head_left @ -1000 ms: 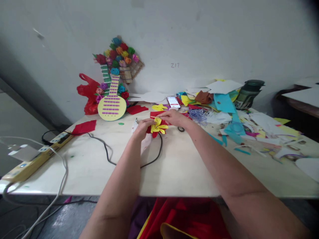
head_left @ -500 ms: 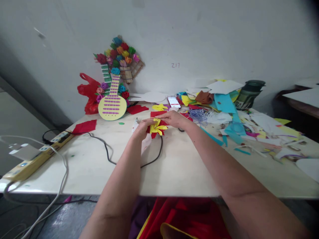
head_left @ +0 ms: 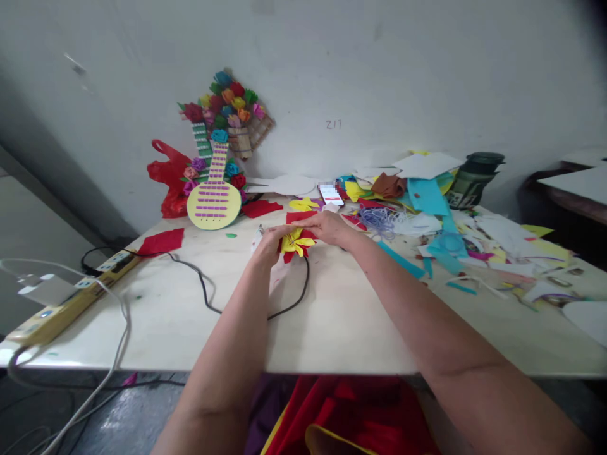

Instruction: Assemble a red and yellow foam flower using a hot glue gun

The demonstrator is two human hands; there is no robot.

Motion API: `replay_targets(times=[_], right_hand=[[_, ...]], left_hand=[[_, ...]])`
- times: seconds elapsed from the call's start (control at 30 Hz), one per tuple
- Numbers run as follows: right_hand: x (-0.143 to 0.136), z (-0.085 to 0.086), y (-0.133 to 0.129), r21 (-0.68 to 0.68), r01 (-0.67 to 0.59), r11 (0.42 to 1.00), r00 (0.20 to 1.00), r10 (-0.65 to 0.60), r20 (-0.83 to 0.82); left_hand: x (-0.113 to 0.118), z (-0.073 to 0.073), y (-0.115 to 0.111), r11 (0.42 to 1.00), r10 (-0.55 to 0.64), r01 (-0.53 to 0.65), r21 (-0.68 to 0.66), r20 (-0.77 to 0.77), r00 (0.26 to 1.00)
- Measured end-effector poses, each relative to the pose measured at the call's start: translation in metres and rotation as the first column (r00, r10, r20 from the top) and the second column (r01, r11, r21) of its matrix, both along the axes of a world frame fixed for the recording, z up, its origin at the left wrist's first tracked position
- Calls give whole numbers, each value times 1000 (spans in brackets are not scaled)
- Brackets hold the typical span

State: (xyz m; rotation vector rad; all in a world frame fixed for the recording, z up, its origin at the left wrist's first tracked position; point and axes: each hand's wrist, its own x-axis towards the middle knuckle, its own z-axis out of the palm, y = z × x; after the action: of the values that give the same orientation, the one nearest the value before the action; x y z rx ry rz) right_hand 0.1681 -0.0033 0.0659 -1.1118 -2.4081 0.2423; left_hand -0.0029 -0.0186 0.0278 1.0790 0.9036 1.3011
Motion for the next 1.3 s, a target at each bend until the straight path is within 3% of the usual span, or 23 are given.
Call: replay_targets(times=[0.43,0.77,1.07,1.3], right_hand=[[-4,2,-2,43,77,996,995,-74,-66],[-8,0,-1,126,153,980,988,-152,-13],[-9,7,-7,101,167,981,981,-176,82],[-8,7,-9,166,142,976,987,-152,47]], left_hand=[[6,-1,0,999,26,-26,39,7,1000],[8,-3,0,997,37,-36,72,-7,999],[6,-9,5,995,17,-14,102,-29,999],[8,-3,1,997,35,-33,63,-45,998]])
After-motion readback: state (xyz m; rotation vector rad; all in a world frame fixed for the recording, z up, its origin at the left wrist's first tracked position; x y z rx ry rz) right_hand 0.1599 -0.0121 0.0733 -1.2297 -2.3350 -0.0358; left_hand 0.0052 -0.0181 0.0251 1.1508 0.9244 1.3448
